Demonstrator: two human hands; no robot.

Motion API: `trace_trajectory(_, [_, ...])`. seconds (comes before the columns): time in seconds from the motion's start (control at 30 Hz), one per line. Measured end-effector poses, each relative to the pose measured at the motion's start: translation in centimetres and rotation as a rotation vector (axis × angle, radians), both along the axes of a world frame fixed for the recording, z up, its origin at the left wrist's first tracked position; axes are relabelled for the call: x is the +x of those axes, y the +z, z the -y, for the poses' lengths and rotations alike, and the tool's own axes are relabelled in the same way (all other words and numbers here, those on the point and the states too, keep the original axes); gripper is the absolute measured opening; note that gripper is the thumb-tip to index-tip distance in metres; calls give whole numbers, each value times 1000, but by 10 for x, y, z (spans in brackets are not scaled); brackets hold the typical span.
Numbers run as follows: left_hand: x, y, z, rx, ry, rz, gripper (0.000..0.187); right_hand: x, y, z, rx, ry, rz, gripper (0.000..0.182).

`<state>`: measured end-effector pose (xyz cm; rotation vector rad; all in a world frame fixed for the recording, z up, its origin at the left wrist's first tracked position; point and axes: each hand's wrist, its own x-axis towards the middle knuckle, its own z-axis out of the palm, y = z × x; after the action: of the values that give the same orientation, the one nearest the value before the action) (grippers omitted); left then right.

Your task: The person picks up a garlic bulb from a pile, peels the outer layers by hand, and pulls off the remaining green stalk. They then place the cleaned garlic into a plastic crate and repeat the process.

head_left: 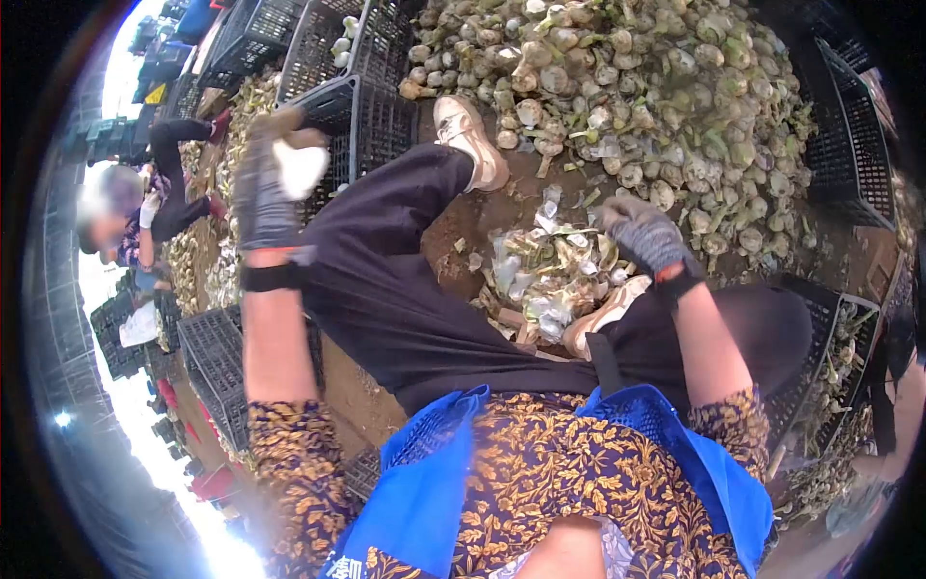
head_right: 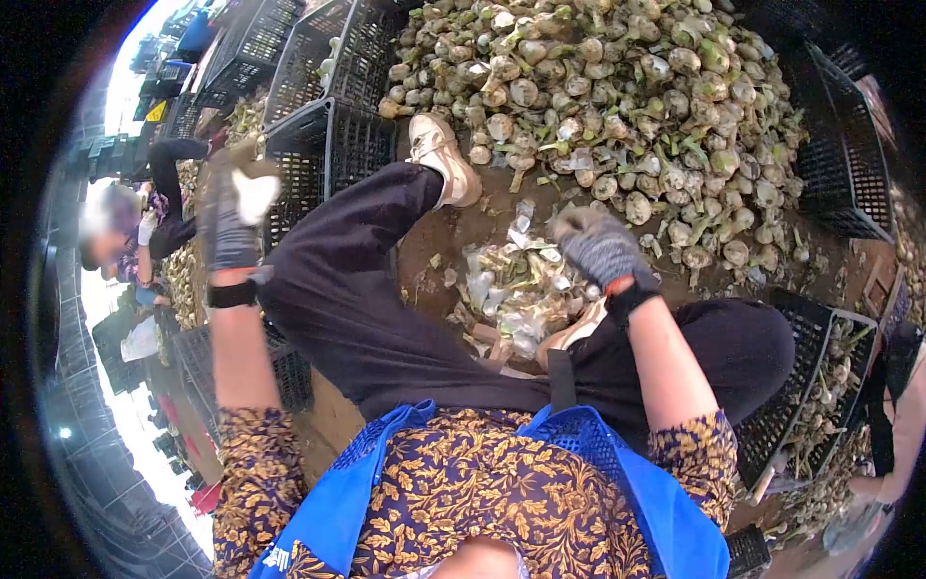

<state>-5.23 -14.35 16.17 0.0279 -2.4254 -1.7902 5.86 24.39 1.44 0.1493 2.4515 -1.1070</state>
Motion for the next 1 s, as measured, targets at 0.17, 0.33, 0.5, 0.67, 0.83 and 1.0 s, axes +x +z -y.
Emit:
trace_trajectory(0.17, [22,45,38,-350,312,-278,37,-49,-25,-15,317,-59,51,50])
trace_trajectory(0.33, [43,23,-64,6,203,-102,30,-107,-69,-14,304,-252,20,58])
trace_trajectory(0.5, [49,-34,-128,34,-247,125,22,-159,-138,-13,287,-371,15,54])
trace_trajectory(0.67, [56,-73,-171,241,-300,364,23,-158,-118,-27,275,-481,-126,34])
trace_trajectory(0.83, [54,-111,-193,511,-206,401,37,-117,-16,-22,-398,-418,16,22])
trace_trajectory(1.0, [58,-132,-209,547,-293,391,38,-54,60,-5,-704,-170,76,22])
